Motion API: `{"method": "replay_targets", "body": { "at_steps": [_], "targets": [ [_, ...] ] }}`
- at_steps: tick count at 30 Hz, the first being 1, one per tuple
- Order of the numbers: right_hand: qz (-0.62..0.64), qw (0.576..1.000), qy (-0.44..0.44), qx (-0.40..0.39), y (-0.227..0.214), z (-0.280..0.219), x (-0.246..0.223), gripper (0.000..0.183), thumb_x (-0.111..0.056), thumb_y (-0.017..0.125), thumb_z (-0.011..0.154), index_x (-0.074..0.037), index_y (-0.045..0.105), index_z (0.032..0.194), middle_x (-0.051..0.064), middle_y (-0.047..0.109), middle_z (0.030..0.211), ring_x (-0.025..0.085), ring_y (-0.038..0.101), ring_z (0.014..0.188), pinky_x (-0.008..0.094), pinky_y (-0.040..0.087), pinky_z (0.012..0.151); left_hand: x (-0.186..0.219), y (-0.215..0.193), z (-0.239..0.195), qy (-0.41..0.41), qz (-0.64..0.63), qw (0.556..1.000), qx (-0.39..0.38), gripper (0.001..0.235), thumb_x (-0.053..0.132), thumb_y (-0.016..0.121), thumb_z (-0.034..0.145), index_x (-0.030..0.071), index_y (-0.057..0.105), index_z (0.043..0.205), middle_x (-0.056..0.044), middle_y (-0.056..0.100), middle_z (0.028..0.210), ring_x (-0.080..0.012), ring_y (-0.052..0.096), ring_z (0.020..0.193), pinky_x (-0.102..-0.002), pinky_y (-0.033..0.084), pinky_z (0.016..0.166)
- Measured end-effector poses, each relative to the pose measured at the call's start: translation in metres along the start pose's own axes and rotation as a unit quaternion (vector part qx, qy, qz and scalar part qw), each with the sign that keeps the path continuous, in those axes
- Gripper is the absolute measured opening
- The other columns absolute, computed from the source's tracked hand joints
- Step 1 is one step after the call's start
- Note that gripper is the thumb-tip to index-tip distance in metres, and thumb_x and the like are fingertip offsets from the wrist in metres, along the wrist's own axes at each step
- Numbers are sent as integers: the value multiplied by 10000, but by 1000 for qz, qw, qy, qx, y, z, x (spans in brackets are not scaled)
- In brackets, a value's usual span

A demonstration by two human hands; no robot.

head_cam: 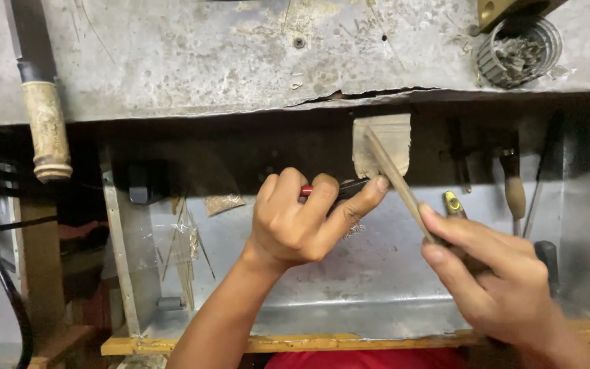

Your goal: Filing and smoothing a small metal jewelry component using a hand file and a thin metal rod at a workbench.

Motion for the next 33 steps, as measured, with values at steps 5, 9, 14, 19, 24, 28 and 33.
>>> {"method": "replay_targets", "body": {
  "at_steps": [5,9,14,19,24,28,33],
  "targets": [
    [72,997,-22,-17,-3,24,-16,392,-15,659,912,100,628,1286,137,662,811,149,517,518,249,449,526,2,-2,0,9,7,1000,7,402,80,658,1108,241,584,1469,-12,477,779,-220,283,613,-353,252,528],
    [442,888,123,-6,8,-24,31,471,-58,596,962,12,541,1425,155,548,640,77,387,371,182,349,280,0,-4,2,3,-3,1000,-5,396,55,623,1111,238,594,1461,-18,510,797,-219,287,620,-348,239,533],
    [273,948,166,16,7,-49,37,457,-53,650,882,65,617,1323,153,626,626,107,445,392,225,375,359,-1,-4,2,-7,-13,1000,-12,429,18,608,1095,238,595,1464,-8,480,778,-217,272,619,-347,236,537],
    [-40,997,-64,12,-2,15,-30,344,-2,704,913,84,667,1245,120,703,907,176,619,705,301,513,706,-1,-9,11,-16,-17,1000,-5,320,104,589,1098,239,671,1375,0,437,748,-210,259,610,-337,246,523],
    [105,993,-14,53,-10,31,-23,467,-122,639,907,121,589,1303,160,699,779,90,532,404,177,415,369,-4,3,-5,-91,-120,989,10,343,77,542,1135,236,634,1426,-3,517,787,-222,311,651,-336,305,542],
    [323,941,37,99,5,35,-9,471,-107,632,909,135,518,1296,-4,415,533,61,404,381,186,374,361,-1,4,-7,-168,-340,925,0,428,-95,613,1067,112,585,1441,-84,580,880,-235,443,705,-350,391,672],
    [289,949,6,121,9,27,3,172,-116,640,944,32,584,1010,195,582,908,105,484,344,194,412,344,14,34,-18,-311,-632,706,-69,345,102,641,1071,59,594,1410,-68,676,936,-166,588,748,-297,511,712]
  ]
}}
Point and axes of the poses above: each hand's wrist, its own z-axis towards the middle knuckle, its own y-axis out of the palm, x = y × z, the point moved 10 cm from there along z, towards the middle knuckle
